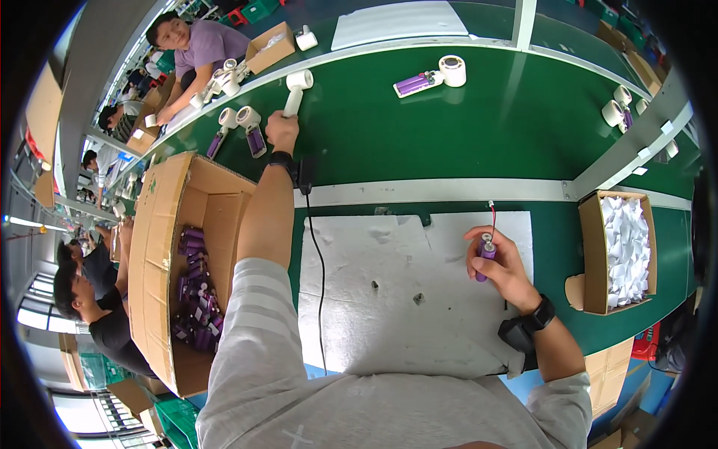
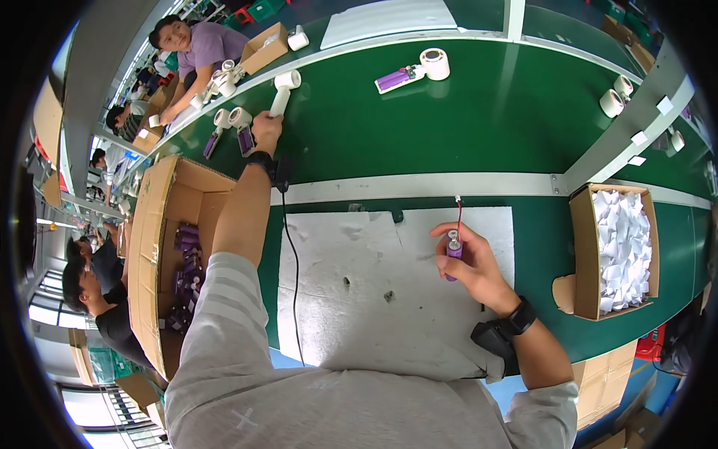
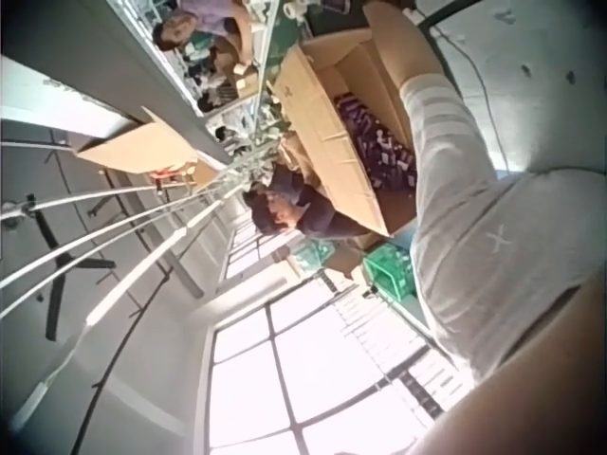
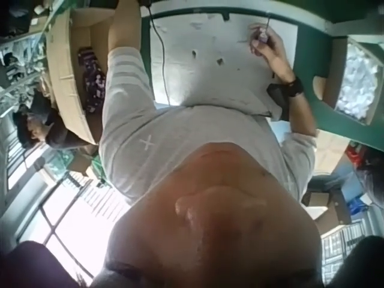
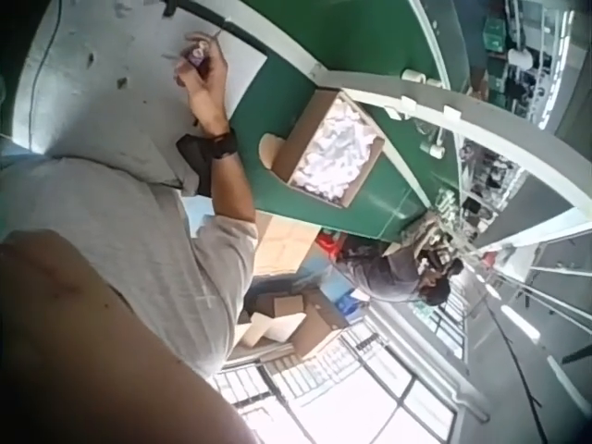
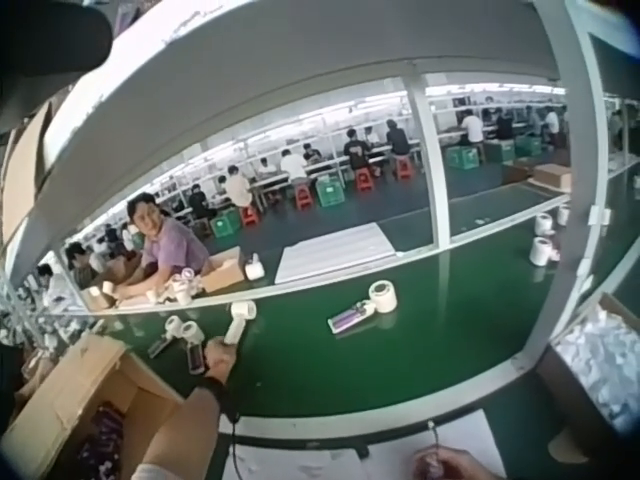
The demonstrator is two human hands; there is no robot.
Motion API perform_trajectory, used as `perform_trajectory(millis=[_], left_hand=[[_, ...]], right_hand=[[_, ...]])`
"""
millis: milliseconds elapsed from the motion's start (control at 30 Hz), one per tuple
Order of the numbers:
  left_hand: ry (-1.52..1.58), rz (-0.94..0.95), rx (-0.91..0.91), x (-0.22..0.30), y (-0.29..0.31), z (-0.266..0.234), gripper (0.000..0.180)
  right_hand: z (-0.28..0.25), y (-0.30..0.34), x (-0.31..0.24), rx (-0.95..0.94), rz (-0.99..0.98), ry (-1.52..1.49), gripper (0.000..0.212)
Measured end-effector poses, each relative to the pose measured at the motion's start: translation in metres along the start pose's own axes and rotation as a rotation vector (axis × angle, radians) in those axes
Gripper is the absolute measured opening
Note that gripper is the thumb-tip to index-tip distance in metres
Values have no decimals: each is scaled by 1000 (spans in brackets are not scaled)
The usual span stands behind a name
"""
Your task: The person applies a piece of tape to a battery pack, connects the battery pack's wire to the circuit board inside a fan housing, and presses the battery pack into the compartment.
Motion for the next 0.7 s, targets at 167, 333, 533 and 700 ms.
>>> perform_trajectory(millis=[167,333,533,700], left_hand=[[97,406,171,55,69,-41,22],[231,783,-170,126,236,-109,17],[408,1067,-352,128,386,-149,12],[730,1006,-531,119,397,-140,22]], right_hand=[[-1,6,13,16,22,3,24],[-10,8,13,116,46,98,17],[9,2,-7,288,99,121,16],[5,8,-13,220,-27,648,24]])
Point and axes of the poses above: each hand's wrist, its own y-axis away from the middle knuckle, its own z-axis out of the palm, x = y × z, the point moved 5 cm from there along -y, towards the middle knuckle, and after that the axes turned 9 degrees about x, right-handed, at the moved point
